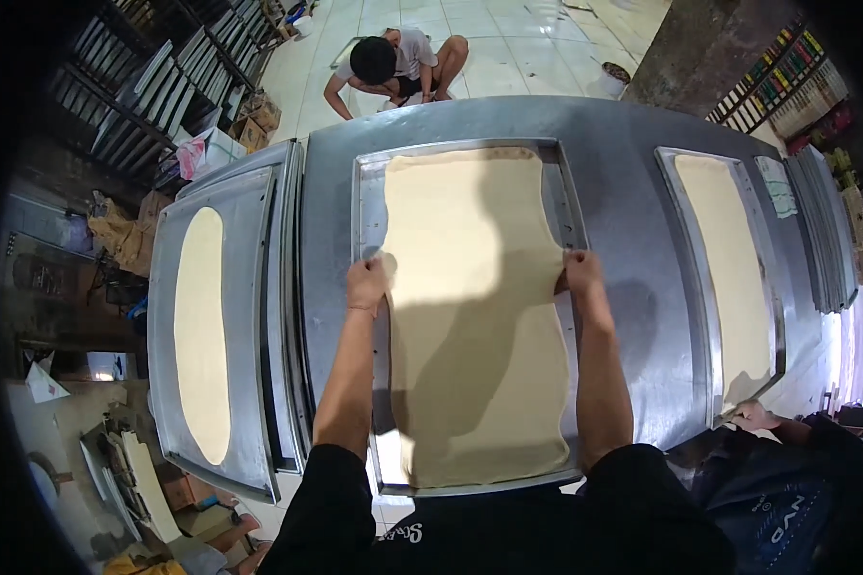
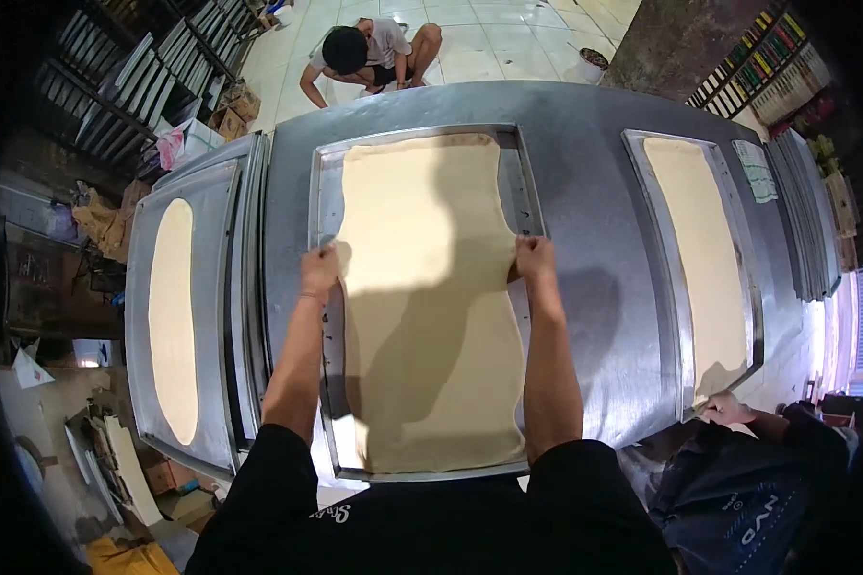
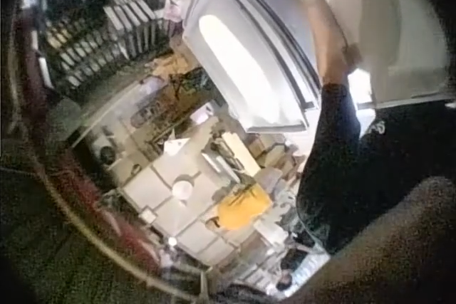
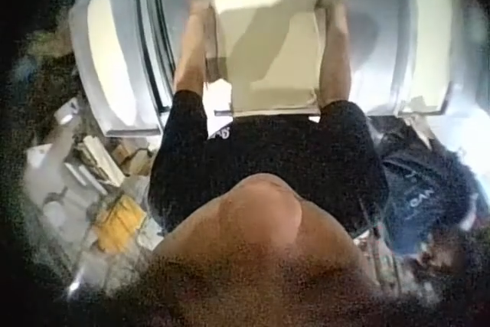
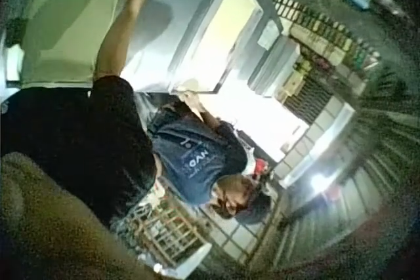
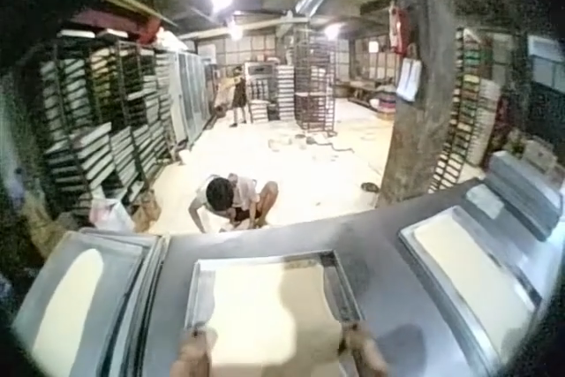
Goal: Flattening and spreading dough across large metal trays on a workbench.
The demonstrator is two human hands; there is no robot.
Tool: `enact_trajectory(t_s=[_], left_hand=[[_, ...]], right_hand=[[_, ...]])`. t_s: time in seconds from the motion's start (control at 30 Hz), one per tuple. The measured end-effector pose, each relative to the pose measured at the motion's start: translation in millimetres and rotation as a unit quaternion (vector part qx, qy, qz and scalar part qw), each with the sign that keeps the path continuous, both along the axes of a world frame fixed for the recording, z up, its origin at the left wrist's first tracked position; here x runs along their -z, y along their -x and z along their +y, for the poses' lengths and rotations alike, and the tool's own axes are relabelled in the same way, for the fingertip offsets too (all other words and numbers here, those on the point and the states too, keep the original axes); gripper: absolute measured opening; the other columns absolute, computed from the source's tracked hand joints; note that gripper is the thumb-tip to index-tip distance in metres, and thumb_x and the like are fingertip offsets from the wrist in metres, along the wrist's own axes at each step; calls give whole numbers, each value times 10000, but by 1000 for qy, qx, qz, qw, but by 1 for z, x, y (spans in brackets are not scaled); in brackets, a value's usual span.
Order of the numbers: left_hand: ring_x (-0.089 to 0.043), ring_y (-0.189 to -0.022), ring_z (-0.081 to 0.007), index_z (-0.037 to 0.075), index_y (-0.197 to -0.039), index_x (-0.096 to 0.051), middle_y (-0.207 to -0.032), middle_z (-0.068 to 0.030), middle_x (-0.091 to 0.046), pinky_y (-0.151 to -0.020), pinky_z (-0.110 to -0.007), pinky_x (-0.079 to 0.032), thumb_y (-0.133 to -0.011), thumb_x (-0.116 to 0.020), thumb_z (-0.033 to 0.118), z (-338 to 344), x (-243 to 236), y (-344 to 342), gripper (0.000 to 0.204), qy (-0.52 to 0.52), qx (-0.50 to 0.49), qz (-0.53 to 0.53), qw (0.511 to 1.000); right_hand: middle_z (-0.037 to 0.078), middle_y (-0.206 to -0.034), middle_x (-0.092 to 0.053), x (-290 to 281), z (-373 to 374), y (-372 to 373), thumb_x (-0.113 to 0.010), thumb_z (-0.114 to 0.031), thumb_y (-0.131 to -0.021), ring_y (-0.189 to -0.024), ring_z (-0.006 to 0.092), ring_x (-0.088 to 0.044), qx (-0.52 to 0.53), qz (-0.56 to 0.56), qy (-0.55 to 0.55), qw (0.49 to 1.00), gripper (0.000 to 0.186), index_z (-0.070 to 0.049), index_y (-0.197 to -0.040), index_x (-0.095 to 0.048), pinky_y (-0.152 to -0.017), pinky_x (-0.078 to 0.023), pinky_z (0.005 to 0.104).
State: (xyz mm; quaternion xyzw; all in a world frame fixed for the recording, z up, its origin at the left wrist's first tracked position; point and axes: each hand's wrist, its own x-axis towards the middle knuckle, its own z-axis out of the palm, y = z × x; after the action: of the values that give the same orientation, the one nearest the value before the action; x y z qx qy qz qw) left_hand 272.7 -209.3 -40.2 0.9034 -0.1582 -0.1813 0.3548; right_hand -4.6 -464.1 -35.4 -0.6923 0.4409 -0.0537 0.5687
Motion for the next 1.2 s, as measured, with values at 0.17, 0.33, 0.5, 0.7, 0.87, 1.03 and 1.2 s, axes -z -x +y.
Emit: enact_trajectory(t_s=[0.17,0.33,0.5,0.7,0.87,1.03,1.2], left_hand=[[-600,-688,-372,-24,-902,-645,-850,-222,-652,-638,-395,-482,-818,-509,317,2,-26,36,377,-155,103,-71,980],[-610,-731,-375,-15,-908,-649,-880,-224,-651,-669,-394,-492,-808,-521,329,38,-12,31,380,-69,42,1,997],[-615,-750,-372,-17,-926,-648,-905,-227,-648,-691,-392,-499,-794,-536,341,41,-11,61,398,-177,121,-32,976],[-614,-741,-368,-14,-943,-646,-913,-205,-653,-688,-395,-498,-783,-545,336,81,36,52,397,76,-24,-28,996],[-603,-709,-368,-23,-911,-635,-893,-206,-651,-662,-393,-491,-800,-529,327,90,5,100,382,-143,125,-70,979],[-616,-744,-373,-37,-881,-625,-896,-218,-645,-666,-406,-492,-800,-526,332,117,-19,119,390,-85,175,21,981],[-613,-726,-373,-45,-869,-619,-849,-232,-644,-657,-417,-485,-792,-539,321,140,-10,136,382,-95,116,-48,988]], right_hand=[[102,-678,-605,-16,39,10,-583,-139,-783,-517,174,-528,2,234,224,946,190,41,-759,-640,-499,-447,290],[130,-748,-633,-26,42,35,-597,-151,-766,-562,224,-569,166,-29,-45,985,205,48,-792,-643,-535,-477,325],[147,-782,-645,-28,82,49,-616,-174,-741,-628,269,-601,60,197,174,963,268,48,-889,-638,-571,-496,348],[158,-796,-643,-9,87,78,-617,-191,-725,-656,286,-601,215,-47,116,969,305,44,-918,-633,-598,-499,359],[148,-751,-636,-11,135,88,-625,-202,-722,-615,247,-572,159,139,299,931,278,50,-840,-638,-566,-478,337],[146,-689,-633,-13,142,131,-614,-191,-716,-596,259,-571,209,-8,222,952,256,63,-734,-625,-565,-470,354],[136,-623,-613,-41,175,132,-612,-171,-719,-578,241,-564,46,152,154,975,242,71,-722,-616,-551,-463,360]])
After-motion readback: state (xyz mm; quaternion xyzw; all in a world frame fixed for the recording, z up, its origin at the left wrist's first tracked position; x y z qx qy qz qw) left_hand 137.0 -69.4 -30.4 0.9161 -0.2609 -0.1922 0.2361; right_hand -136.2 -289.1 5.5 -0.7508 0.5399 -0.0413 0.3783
